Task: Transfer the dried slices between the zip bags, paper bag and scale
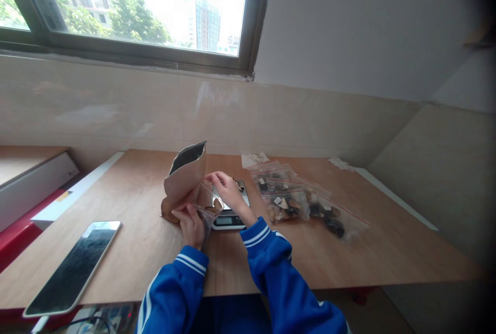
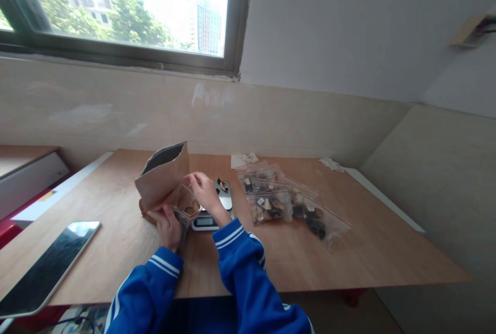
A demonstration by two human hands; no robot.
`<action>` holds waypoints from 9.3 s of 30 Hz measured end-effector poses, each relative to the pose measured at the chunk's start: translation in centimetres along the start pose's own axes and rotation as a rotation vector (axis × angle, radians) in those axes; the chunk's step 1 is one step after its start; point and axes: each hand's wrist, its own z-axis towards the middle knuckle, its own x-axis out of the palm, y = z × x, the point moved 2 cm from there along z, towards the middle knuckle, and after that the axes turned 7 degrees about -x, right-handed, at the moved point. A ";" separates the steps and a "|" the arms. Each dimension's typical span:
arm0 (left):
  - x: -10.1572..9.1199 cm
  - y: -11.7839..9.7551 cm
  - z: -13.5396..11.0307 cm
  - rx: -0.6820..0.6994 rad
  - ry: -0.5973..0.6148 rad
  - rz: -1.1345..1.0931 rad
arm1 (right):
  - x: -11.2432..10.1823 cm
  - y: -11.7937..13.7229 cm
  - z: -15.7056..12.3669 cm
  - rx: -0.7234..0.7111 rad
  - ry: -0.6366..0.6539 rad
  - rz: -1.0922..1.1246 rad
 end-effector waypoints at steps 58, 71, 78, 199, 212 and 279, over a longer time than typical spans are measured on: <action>0.1 -1.4 -0.1 -0.056 0.052 -0.457 | 0.6 2.0 -1.4 -0.018 0.186 0.070; -0.8 -1.4 -0.4 -0.116 0.099 -0.355 | 1.2 1.0 -10.4 0.249 -0.283 0.083; -2.3 -4.5 -3.8 -0.170 0.252 -0.468 | 4.9 2.9 -11.4 0.262 -0.265 0.167; -6.9 -2.9 -2.3 0.266 0.518 0.053 | -4.9 -1.2 -16.8 0.222 -0.569 -0.103; -6.2 -2.5 -2.9 -0.028 0.783 -0.141 | -4.1 -1.9 -17.0 0.279 -0.495 0.269; -5.2 -3.7 -4.4 -0.044 0.865 -0.218 | -2.7 -0.2 -16.3 0.215 -0.326 0.244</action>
